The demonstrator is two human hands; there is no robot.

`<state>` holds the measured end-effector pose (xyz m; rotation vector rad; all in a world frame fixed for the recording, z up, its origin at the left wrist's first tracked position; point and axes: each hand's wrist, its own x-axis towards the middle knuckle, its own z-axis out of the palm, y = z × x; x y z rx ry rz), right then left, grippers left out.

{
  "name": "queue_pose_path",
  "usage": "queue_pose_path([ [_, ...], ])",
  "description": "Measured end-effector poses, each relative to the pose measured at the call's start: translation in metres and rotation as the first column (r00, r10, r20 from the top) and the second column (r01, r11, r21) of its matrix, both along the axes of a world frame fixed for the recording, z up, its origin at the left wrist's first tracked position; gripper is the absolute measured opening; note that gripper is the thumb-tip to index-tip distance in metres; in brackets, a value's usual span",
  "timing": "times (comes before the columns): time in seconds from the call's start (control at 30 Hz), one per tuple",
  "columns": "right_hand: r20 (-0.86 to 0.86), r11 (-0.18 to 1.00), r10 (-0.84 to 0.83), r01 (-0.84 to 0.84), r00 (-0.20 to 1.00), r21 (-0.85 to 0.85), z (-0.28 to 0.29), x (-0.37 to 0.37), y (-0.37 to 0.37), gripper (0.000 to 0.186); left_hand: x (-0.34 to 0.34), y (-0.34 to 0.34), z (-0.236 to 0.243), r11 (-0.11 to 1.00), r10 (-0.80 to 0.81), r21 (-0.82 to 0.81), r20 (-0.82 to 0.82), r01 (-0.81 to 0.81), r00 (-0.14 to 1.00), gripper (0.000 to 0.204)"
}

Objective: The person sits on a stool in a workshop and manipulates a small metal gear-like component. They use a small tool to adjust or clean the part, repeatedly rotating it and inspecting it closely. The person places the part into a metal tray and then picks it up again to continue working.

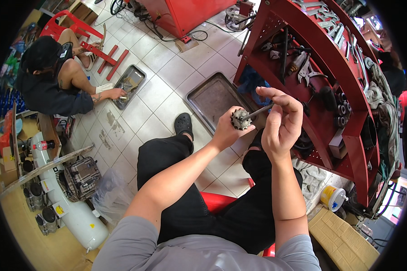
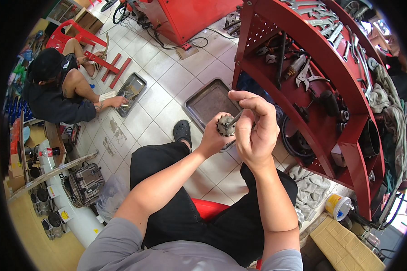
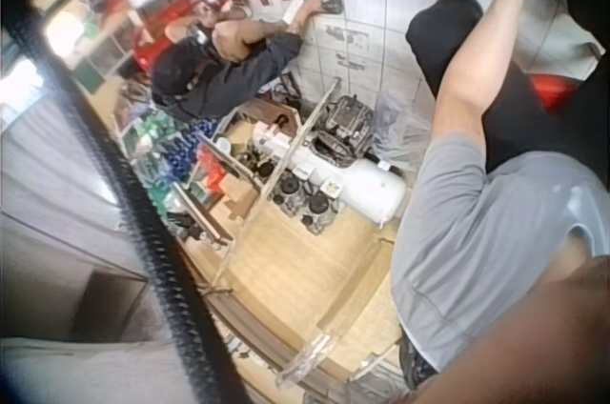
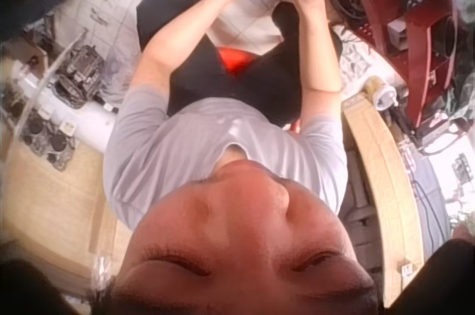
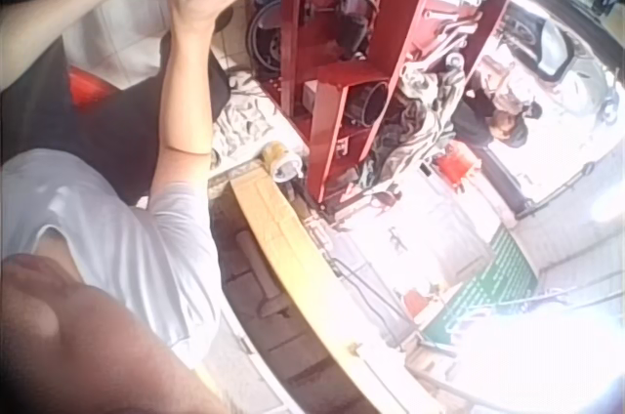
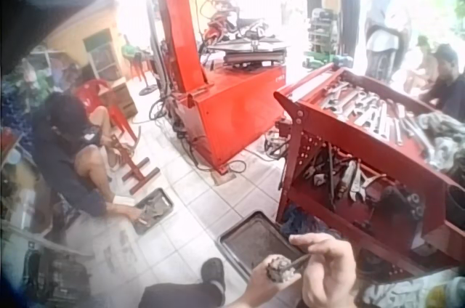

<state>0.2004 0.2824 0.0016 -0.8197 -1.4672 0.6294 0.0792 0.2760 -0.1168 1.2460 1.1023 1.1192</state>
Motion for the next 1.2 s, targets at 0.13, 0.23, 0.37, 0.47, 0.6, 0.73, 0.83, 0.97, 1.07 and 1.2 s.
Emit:
queue_pose_path([
  [0.13,-0.006,0.997,-0.048,0.048,0.999,0.055,-0.002,-0.001,0.004,0.024,0.0,0.0,-0.003,1.0,-0.012,0.003,0.03,0.012,0.999,0.044],
  [0.23,-0.011,0.998,-0.046,0.047,0.999,0.046,-0.002,0.0,0.003,0.023,0.0,-0.001,-0.004,1.0,-0.019,0.02,0.027,0.018,0.999,0.044],
  [0.37,-0.02,0.998,-0.056,0.057,0.998,0.035,-0.001,0.0,0.003,0.022,0.0,0.0,-0.005,0.996,-0.046,0.075,0.009,0.045,0.999,0.045],
  [0.47,-0.024,0.998,-0.061,0.062,0.998,0.034,0.0,-0.001,0.004,0.021,0.001,0.0,-0.009,0.991,-0.067,0.117,-0.026,0.07,0.997,0.046],
  [0.6,-0.027,0.997,-0.049,0.05,0.998,0.054,-0.001,-0.001,0.005,0.021,0.001,-0.002,-0.009,0.988,-0.082,0.126,-0.045,0.087,0.996,0.047],
  [0.73,-0.049,0.997,-0.064,0.065,0.997,0.035,0.0,-0.001,0.004,0.02,0.0,-0.001,-0.01,0.986,-0.089,0.136,-0.041,0.093,0.995,0.048],
  [0.83,-0.031,0.996,-0.089,0.089,0.996,0.013,-0.001,0.0,0.003,0.019,0.0,-0.001,-0.007,0.986,-0.087,0.139,-0.048,0.093,0.995,0.048],
  [0.97,0.112,0.988,-0.141,0.132,0.984,0.077,0.005,-0.002,0.005,0.023,0.0,-0.001,-0.014,0.996,-0.041,0.08,-0.01,0.042,0.999,0.047],
  [1.07,0.157,0.981,-0.179,0.164,0.971,0.106,0.002,-0.002,0.006,0.025,-0.001,0.003,-0.01,0.998,-0.066,-0.018,0.044,0.067,0.997,0.045],
  [1.2,0.108,0.981,-0.181,0.173,0.977,0.084,0.0,-0.005,0.009,0.026,-0.006,0.01,-0.018,0.993,-0.11,-0.048,0.008,0.11,0.994,0.046],
])
